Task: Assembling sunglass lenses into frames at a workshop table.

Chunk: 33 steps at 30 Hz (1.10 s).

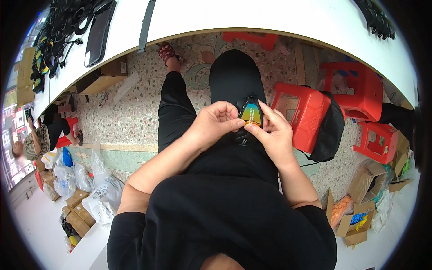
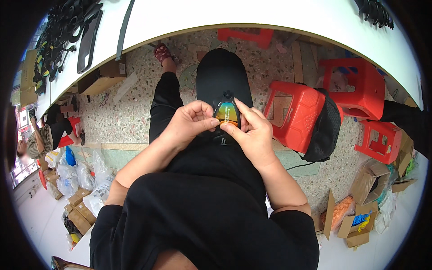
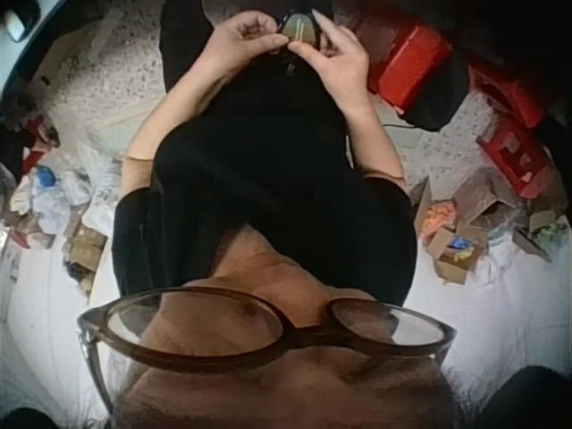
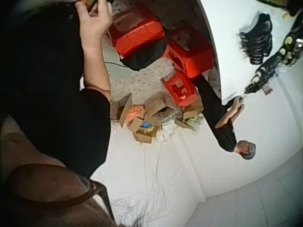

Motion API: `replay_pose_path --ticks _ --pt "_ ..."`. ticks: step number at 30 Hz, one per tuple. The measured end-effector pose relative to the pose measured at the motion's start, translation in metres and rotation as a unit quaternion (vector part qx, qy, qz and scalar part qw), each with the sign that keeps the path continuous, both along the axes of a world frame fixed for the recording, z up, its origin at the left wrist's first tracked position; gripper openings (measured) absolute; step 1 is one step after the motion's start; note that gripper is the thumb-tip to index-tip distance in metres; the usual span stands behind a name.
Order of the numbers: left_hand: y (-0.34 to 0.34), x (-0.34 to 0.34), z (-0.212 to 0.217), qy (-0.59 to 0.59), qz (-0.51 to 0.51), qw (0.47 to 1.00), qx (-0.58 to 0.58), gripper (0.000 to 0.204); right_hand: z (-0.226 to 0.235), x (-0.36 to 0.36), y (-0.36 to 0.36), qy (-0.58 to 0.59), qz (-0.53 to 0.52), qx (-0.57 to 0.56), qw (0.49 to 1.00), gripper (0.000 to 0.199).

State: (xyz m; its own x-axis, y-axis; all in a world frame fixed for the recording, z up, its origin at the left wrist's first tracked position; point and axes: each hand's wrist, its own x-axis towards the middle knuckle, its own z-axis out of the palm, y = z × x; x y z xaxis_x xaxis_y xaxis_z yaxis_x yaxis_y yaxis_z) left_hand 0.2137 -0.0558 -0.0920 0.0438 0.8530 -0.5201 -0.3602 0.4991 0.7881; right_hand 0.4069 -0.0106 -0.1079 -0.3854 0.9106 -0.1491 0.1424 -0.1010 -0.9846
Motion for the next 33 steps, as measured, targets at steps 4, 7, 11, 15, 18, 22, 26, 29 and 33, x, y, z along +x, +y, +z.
replay_pose_path --ticks 4,7,11,15,18,22,26,29,33 --pt "-0.014 0.014 0.002 0.088 0.05 0.994 0.033 0.015 0.003 -0.002 0.001 -0.006 0.018 0.007 1.0 0.063" --pt "-0.016 0.013 -0.003 0.112 0.049 0.992 0.038 0.018 0.003 -0.002 0.003 -0.007 0.027 0.004 1.0 0.062" --pt "-0.011 0.005 0.011 0.256 0.003 0.962 0.094 0.024 0.003 -0.004 0.032 -0.057 0.106 0.008 0.993 0.061" --pt "-0.014 -0.008 0.03 0.465 -0.062 0.85 0.241 0.039 0.014 -0.018 0.067 -0.05 0.278 -0.005 0.959 0.059" --pt "-0.009 -0.037 0.026 0.6 -0.141 0.684 0.389 0.046 0.016 -0.039 0.084 -0.068 0.369 0.034 0.926 0.059" --pt "-0.002 -0.052 0.027 0.567 -0.19 0.667 0.444 0.076 0.004 -0.058 0.087 -0.038 0.484 0.031 0.874 0.046" --pt "-0.012 -0.049 0.001 0.537 -0.215 0.702 0.415 0.068 -0.012 -0.044 0.053 -0.072 0.301 -0.016 0.951 0.032" --pt "-0.019 -0.043 -0.007 0.571 -0.181 0.741 0.302 0.046 -0.018 -0.014 0.023 -0.081 0.098 0.274 0.953 0.032" --pt "-0.02 -0.032 -0.012 0.567 -0.162 0.765 0.259 0.043 -0.007 0.0 -0.009 -0.077 0.134 0.359 0.921 0.034"
